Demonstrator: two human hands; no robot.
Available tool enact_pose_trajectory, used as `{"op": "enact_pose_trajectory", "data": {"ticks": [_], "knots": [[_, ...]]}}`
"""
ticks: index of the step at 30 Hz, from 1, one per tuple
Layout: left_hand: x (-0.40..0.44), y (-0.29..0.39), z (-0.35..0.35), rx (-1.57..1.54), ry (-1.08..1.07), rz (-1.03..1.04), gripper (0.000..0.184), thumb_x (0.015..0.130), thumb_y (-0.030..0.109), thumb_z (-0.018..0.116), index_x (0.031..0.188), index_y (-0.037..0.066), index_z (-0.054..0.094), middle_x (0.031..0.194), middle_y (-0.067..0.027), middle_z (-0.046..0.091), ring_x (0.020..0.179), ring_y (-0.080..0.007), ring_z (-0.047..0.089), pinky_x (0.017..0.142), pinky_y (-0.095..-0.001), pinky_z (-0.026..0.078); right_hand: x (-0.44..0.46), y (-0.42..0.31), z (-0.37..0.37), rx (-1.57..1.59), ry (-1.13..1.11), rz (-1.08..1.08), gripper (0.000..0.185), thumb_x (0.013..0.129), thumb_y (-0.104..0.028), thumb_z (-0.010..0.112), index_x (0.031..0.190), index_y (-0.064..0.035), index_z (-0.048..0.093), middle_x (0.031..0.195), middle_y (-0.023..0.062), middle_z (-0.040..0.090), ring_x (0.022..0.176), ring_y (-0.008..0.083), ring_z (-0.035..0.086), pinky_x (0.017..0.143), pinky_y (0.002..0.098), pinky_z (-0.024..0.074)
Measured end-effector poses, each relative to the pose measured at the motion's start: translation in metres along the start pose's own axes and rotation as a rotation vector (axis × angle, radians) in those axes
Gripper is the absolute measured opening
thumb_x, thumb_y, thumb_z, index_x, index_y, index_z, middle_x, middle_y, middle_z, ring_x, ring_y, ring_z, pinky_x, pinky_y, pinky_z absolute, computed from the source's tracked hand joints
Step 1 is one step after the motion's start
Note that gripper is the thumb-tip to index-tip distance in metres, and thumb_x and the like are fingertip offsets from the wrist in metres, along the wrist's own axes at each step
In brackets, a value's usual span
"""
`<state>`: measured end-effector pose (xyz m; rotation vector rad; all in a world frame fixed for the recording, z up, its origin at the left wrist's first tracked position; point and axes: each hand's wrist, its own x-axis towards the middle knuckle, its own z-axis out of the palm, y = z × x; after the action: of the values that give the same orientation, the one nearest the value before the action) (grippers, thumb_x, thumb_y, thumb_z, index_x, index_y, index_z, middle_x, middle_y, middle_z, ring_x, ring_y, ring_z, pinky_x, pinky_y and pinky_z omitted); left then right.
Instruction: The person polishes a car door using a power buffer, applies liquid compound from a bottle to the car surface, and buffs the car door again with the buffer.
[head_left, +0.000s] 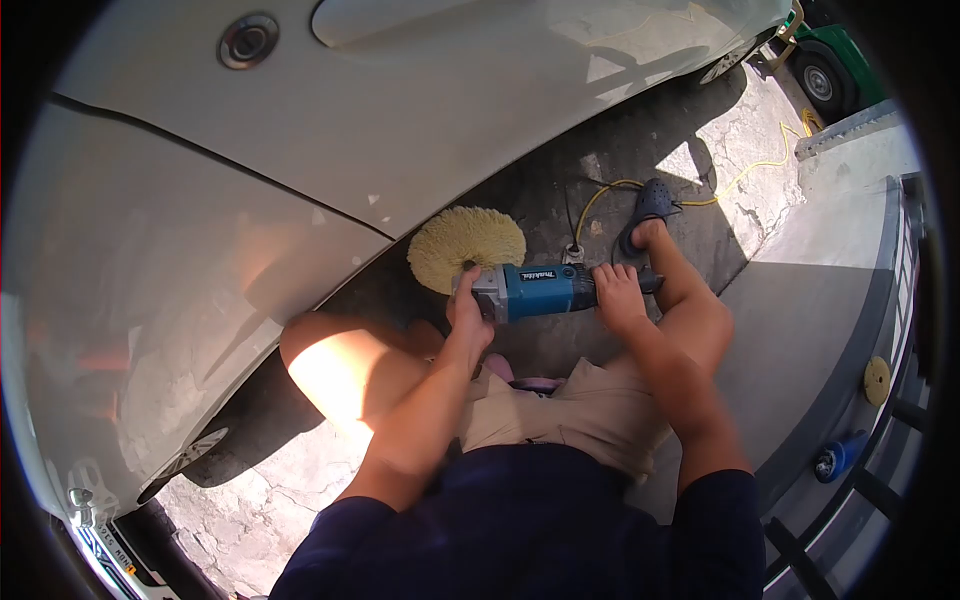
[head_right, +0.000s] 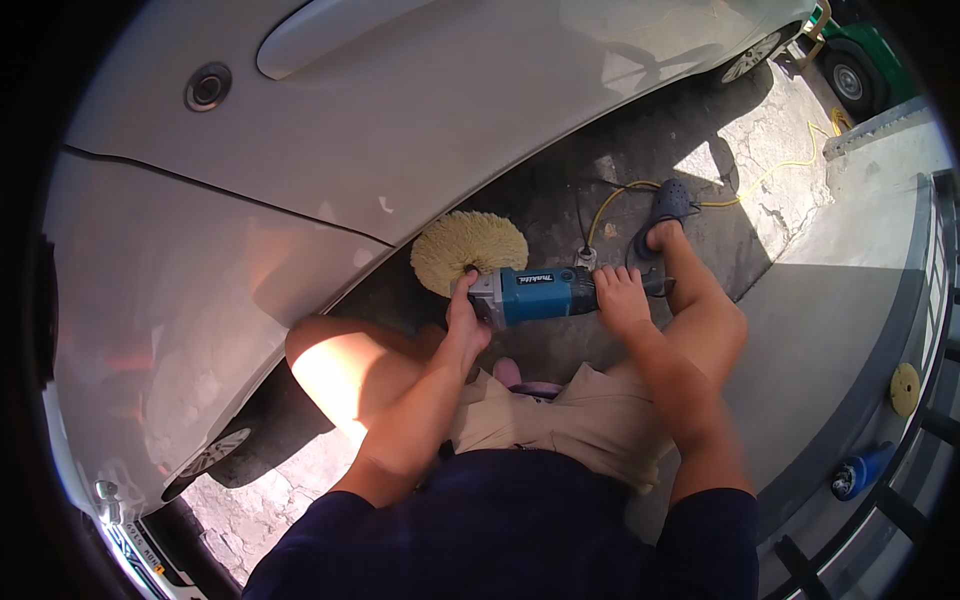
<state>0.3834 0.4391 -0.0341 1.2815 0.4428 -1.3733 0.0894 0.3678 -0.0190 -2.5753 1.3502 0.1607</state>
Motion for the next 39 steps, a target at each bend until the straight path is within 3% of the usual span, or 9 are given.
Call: {"op": "enact_pose_trajectory", "data": {"ticks": [5,7,14,16,19,26,31,35,39], "knots": [[0.03,-0.018,-0.033,-0.018,-0.239,0.039,0.039,0.089,0.032,0.075,0.12,0.011,0.062,0.117,-0.0092,0.071,0.106,-0.0278,0.07,0.093,-0.0514,0.057,0.008,0.013,-0.057,0.099,-0.37,-0.117,0.06,0.065,-0.015,0.083,0.12,-0.0045,0.064,0.12,0.0152,0.066,0.106,0.0358,0.07,0.087,0.0475,0.0584],[0.013,-0.009,-0.021,0.015,-0.269,0.048,0.034,0.093,0.039,0.065,0.114,0.013,0.067,0.112,-0.0074,0.073,0.106,-0.028,0.07,0.094,-0.0527,0.056,0.007,0.009,-0.064,0.032,-0.276,-0.152,0.05,0.068,-0.015,0.081,0.115,-0.0041,0.066,0.115,0.0154,0.068,0.103,0.035,0.071,0.083,0.0464,0.0595],[0.036,0.007,-0.026,-0.137,-0.318,-0.019,0.04,0.095,0.046,0.059,0.107,0.01,0.069,0.105,-0.0137,0.077,0.102,-0.0349,0.073,0.102,-0.0528,0.055,-0.013,-0.048,-0.088,-0.19,0.01,-0.188,0.02,0.085,-0.012,0.067,0.103,-0.0045,0.067,0.098,0.0103,0.071,0.098,0.0272,0.072,0.082,0.0401,0.0576],[-0.005,0.027,-0.002,-0.092,-0.337,-0.063,0.041,0.095,0.047,0.058,0.108,0.009,0.069,0.106,-0.0167,0.077,0.103,-0.038,0.074,0.104,-0.0532,0.055,-0.015,-0.058,-0.101,-0.239,0.042,-0.205,0.018,0.085,-0.012,0.067,0.102,-0.0053,0.067,0.097,0.009,0.071,0.095,0.0255,0.072,0.081,0.0387,0.0565],[0.01,0.02,-0.005,-0.182,-0.312,-0.075,0.033,0.096,0.046,0.06,0.104,0.014,0.069,0.096,-0.0101,0.075,0.088,-0.0333,0.074,0.087,-0.0532,0.06,-0.021,-0.074,-0.117,-0.342,0.04,-0.207,0.017,0.086,-0.013,0.067,0.101,-0.0056,0.067,0.095,0.0074,0.071,0.09,0.0245,0.072,0.08,0.0376,0.0553],[0.044,0.009,-0.031,-0.211,-0.362,-0.056,0.042,0.096,0.045,0.056,0.111,0.008,0.069,0.113,-0.0226,0.077,0.105,-0.0405,0.074,0.102,-0.0575,0.055,-0.015,-0.109,-0.141,-0.398,0.02,-0.139,0.021,0.085,-0.012,0.072,0.104,-0.0035,0.068,0.095,0.0105,0.073,0.084,0.0275,0.076,0.08,0.0366,0.0541],[0.044,0.021,-0.035,-0.244,-0.461,-0.086,0.044,0.096,0.046,0.055,0.11,0.007,0.071,0.111,-0.023,0.078,0.105,-0.0399,0.074,0.102,-0.0582,0.055,-0.007,-0.128,-0.163,-0.35,-0.118,-0.14,0.028,0.083,-0.011,0.075,0.107,-0.0007,0.068,0.099,0.0137,0.074,0.088,0.029,0.076,0.079,0.0383,0.0556],[0.047,0.021,-0.029,-0.274,-0.436,-0.124,0.037,0.096,0.045,0.057,0.101,0.011,0.071,0.097,-0.0131,0.077,0.093,-0.0342,0.074,0.094,-0.0554,0.057,-0.011,-0.147,-0.179,-0.327,-0.234,-0.082,0.032,0.083,-0.014,0.077,0.109,0.0008,0.067,0.107,0.0182,0.074,0.095,0.0322,0.078,0.08,0.0416,0.0583],[0.054,0.015,-0.031,-0.248,-0.449,-0.137,0.039,0.095,0.044,0.058,0.105,0.01,0.073,0.097,-0.0125,0.077,0.092,-0.0321,0.074,0.088,-0.0509,0.059,-0.005,-0.14,-0.197,-0.08,-0.791,0.028,0.053,0.09,-0.032,0.08,0.126,0.0016,0.061,0.112,0.0198,0.076,0.094,0.0313,0.078,0.082,0.0418,0.0612]]}}
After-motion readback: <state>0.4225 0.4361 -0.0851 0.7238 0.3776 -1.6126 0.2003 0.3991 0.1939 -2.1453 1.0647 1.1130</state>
